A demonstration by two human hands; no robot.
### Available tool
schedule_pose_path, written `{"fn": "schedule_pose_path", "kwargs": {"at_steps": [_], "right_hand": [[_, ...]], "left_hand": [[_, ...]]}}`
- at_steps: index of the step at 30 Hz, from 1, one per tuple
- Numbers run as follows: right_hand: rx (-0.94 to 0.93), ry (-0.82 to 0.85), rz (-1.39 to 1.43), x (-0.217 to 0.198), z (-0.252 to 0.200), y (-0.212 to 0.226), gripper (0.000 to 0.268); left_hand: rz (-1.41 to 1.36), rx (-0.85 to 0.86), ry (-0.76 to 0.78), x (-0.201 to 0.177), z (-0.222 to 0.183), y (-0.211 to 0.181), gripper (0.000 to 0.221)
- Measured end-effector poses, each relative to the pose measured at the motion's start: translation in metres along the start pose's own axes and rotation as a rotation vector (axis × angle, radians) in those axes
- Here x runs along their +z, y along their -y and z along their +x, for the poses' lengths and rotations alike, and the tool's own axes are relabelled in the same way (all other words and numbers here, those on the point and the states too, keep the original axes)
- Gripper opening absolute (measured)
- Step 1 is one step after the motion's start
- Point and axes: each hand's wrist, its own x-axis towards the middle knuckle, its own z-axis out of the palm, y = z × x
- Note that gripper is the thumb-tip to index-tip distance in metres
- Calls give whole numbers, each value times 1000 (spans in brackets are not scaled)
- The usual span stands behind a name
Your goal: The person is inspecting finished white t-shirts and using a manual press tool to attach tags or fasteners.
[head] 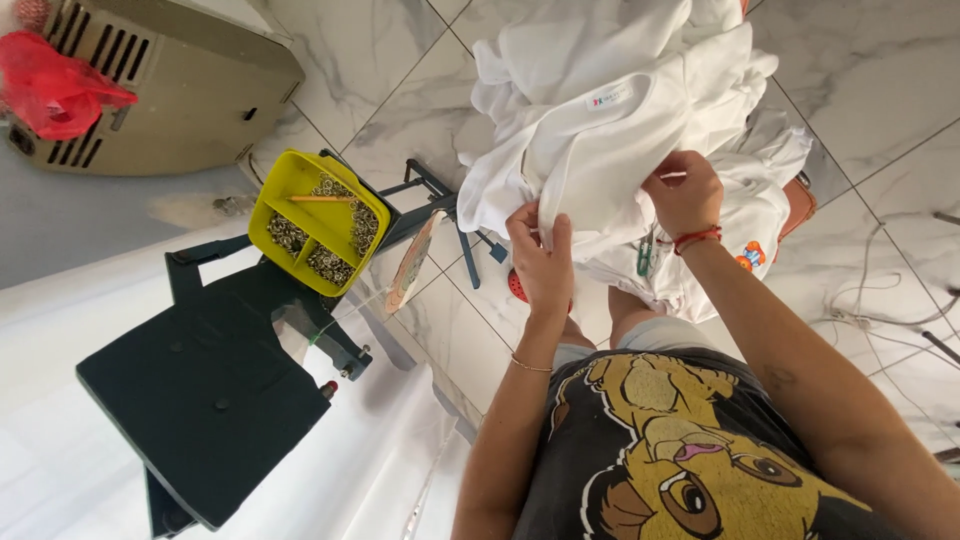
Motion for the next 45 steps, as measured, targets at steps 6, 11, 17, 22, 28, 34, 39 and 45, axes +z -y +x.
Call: {"fn": "schedule_pose_path", "kwargs": {"at_steps": [6,11,17,22,28,34,39,45], "right_hand": [[5,44,-47,1,5,-14,15],[94,181,66,-26,-3,3,13],[119,235,34,-14,-12,17,37],[101,225,34,-8,-10,5,25],[169,279,50,-35,-7,-32,20],[108,404,482,-48,-23,2,27],[126,494,455,-22,-31,-15,52],[-98,290,138,-1,-53,0,78]], "left_hand": [[-33,7,8,-2,1,5,33],[-48,-28,8,-3,3,14,32],[-106,-14,-63,-6,12,33,24],[-193,15,-98,-10,18,30,17],[-212,9,-96,-10,17,25,18],[-223,-72,-56,-4,15,31,23],[-214,-150,-77,-9,10,16,27],[-227,-287,-50,-7,11,-3,35]]}}
